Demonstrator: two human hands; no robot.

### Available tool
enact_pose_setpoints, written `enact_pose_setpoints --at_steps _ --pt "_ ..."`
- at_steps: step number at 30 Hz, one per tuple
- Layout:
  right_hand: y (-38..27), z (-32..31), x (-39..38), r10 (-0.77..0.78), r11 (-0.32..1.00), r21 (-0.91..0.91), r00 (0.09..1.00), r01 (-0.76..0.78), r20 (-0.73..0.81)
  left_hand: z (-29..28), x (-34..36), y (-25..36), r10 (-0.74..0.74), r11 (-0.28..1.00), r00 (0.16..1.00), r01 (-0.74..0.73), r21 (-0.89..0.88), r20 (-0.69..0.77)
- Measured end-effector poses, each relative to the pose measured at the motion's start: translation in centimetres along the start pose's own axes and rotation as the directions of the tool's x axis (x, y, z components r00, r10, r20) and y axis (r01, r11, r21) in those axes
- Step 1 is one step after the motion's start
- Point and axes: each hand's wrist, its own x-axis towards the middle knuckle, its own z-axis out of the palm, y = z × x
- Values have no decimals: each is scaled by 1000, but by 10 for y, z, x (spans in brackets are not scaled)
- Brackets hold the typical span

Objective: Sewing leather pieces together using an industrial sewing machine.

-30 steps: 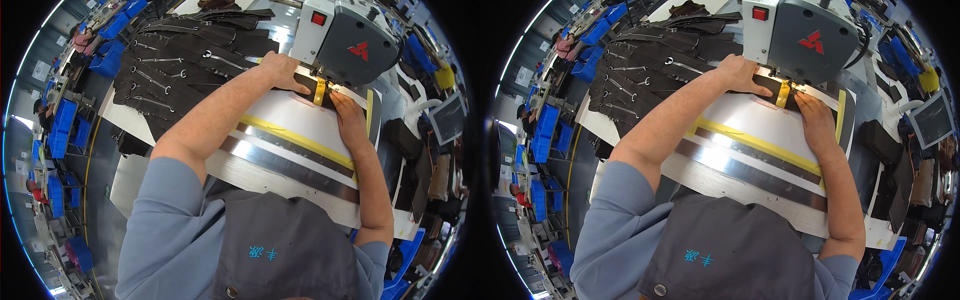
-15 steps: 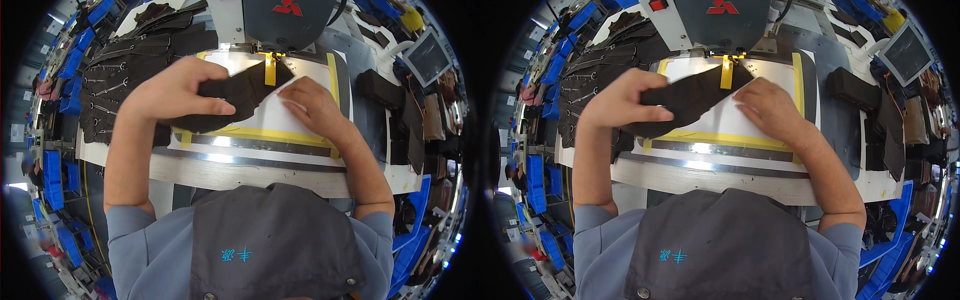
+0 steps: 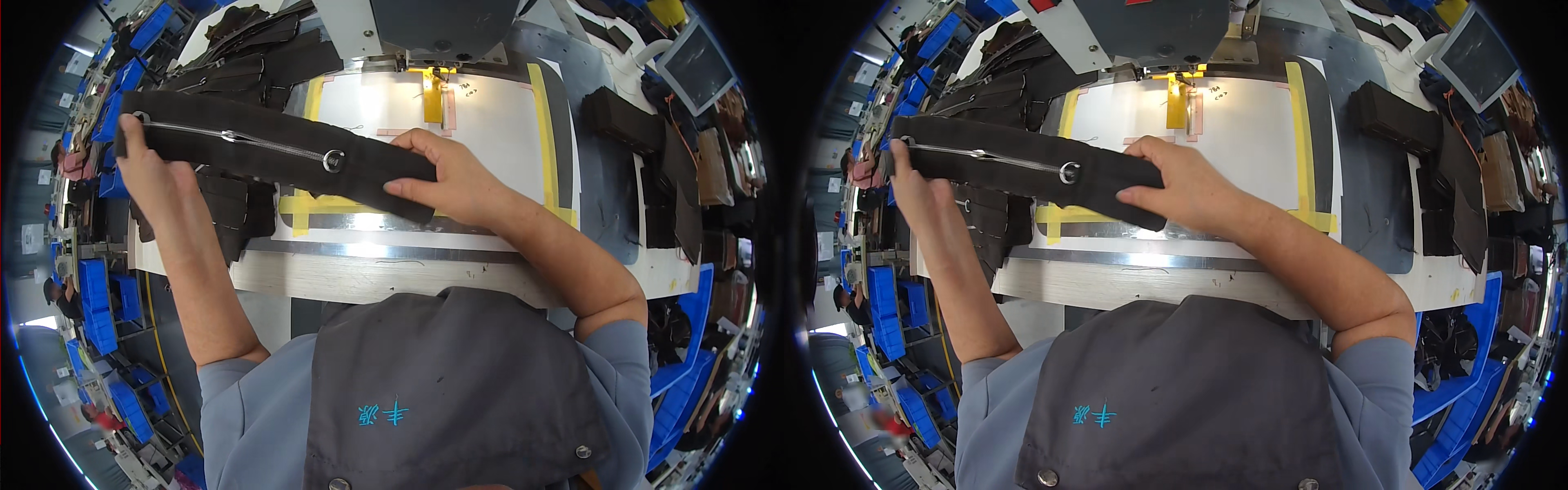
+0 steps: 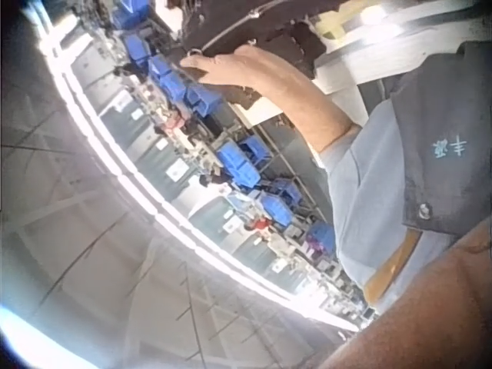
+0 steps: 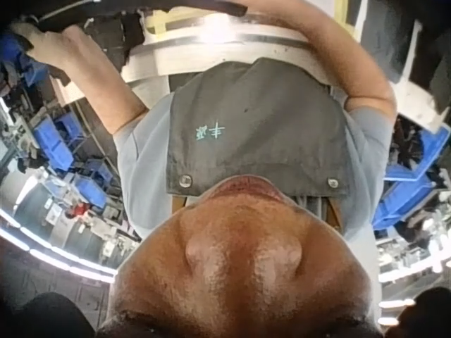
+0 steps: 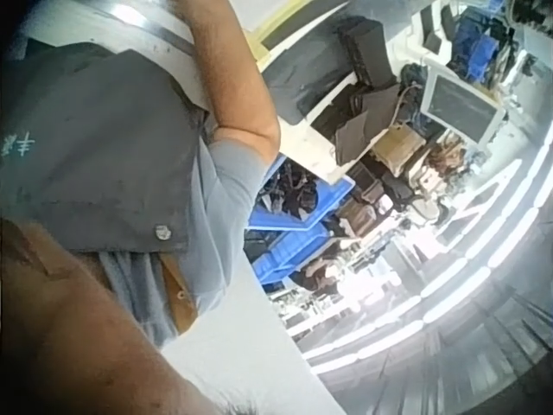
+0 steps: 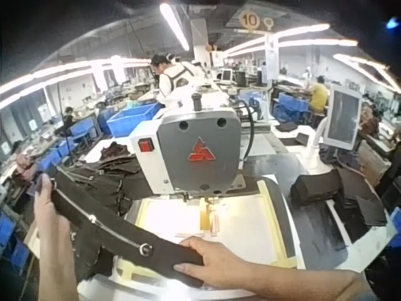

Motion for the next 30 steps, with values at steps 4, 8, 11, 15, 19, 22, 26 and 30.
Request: enact_pose_setpoints --at_steps 4,8,11,15,19,22,26,30 --pt "11 -10 7 43 973 -218 988 -76 -151 -2 -36 -46 365 847 909 -234 477 -201" --pt "25 -7 9 -193 969 -188 968 162 -158 48 -111 -47 83 649 457 -699 300 886" --pt "29 -9 9 -316 947 -103 942 305 -117 68 -110 -74 -381 791 199 -436 430 903" --pt "22 -46 -6 30 971 -233 997 -47 -77 61 -90 -115 -449 736 244 -445 510 860" --pt "50 -74 -16 -349 776 -603 923 186 -165 76 -91 -129 -472 675 350 -447 587 809" --pt "52 -83 -12 -490 591 -750 870 295 -44 90 -87 -141 -382 609 406 -565 556 830" --pt "53 -85 3 -475 528 -804 880 273 -13 106 -80 -160 -284 575 425 -641 508 859" --pt "62 -89 17 -511 475 -840 859 261 -21 113 -77 -161 -263 535 451 -668 517 853"
